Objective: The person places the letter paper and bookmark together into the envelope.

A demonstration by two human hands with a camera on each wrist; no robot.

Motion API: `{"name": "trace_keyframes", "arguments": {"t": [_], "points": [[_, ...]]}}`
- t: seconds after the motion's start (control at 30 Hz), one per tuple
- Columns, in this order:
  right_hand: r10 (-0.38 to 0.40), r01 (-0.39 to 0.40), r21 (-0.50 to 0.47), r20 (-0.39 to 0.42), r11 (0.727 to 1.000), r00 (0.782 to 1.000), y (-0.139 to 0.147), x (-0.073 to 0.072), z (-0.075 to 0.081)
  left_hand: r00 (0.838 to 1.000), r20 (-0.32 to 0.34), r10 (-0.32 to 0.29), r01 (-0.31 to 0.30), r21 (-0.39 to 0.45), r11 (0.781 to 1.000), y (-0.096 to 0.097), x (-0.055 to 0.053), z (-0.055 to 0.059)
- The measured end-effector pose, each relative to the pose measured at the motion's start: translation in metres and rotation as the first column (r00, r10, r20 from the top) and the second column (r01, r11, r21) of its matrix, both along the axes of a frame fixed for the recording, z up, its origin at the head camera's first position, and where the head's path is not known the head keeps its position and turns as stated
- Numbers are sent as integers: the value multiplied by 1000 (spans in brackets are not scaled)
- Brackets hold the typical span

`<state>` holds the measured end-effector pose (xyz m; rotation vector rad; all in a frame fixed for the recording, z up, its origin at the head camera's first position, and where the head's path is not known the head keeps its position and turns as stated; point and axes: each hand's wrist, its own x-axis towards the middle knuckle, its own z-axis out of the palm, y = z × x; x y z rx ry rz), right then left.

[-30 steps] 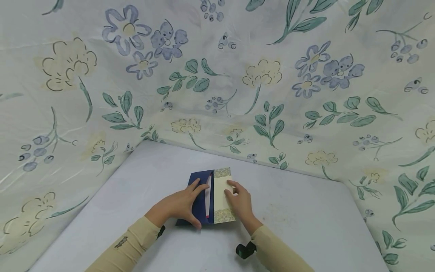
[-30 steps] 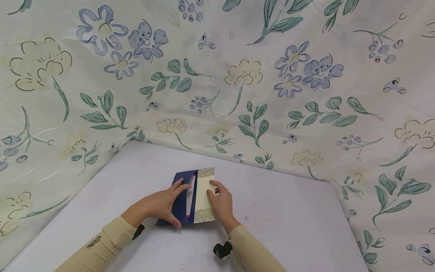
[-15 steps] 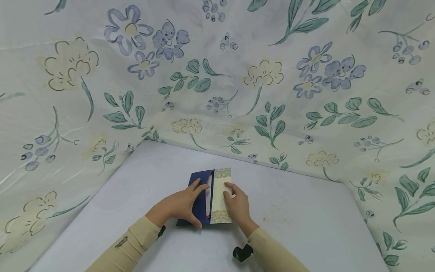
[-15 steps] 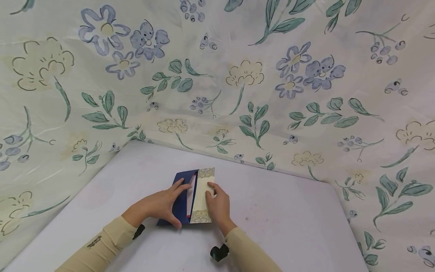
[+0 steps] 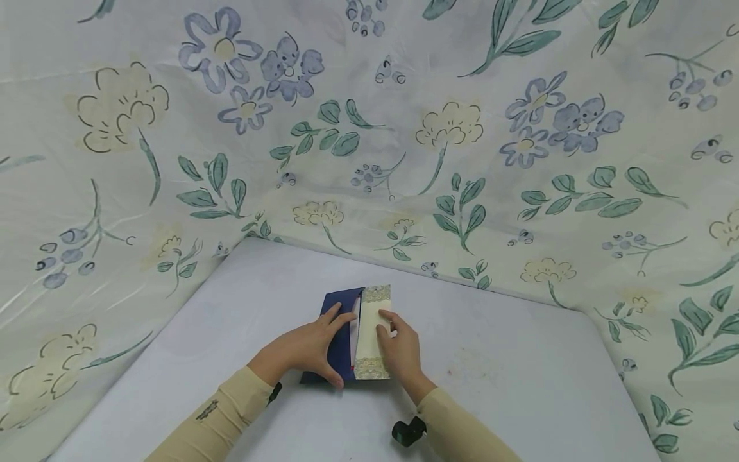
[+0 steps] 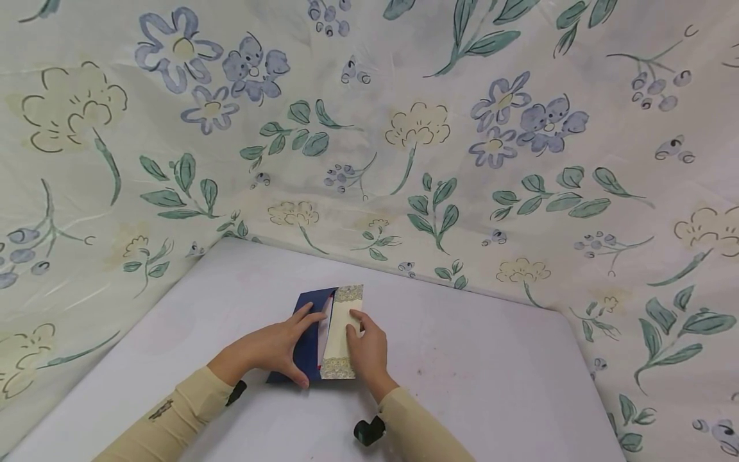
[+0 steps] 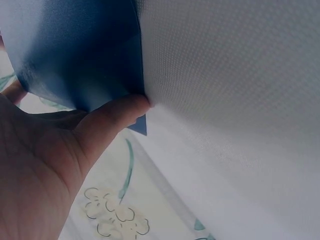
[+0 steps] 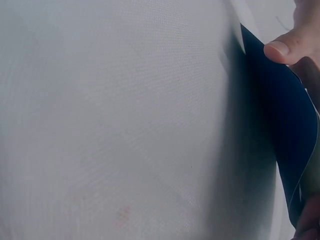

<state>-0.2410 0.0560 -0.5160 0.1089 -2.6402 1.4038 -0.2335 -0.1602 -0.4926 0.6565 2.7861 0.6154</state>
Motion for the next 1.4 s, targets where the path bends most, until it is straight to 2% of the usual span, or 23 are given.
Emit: {"name": "trace_keyframes", "arguments": {"t": [0.2,0.47,0.87,1.27,1.4], "points": [[18,-18,2,-8,1000,1000,-1,-1,0,1000,15,0,0,-2,1000,0,1,2],[44,-45,-12,-11,999,999,-3,-1,2,1000,3,-1,1,1,1000,-1,0,0],[65,-66,-27,-67,997,996,-2,-3,-1,1000,3,-9,9,9,1000,-1,1,4],[74,-74,-4,-32,997,997,-4,-5,-2,1000,5,-17,17,18,1000,-1,0,2],[75,-74,12,-44,997,996,-7,-5,-2,1000,6,-19,19,18,1000,-1,-1,1]]}}
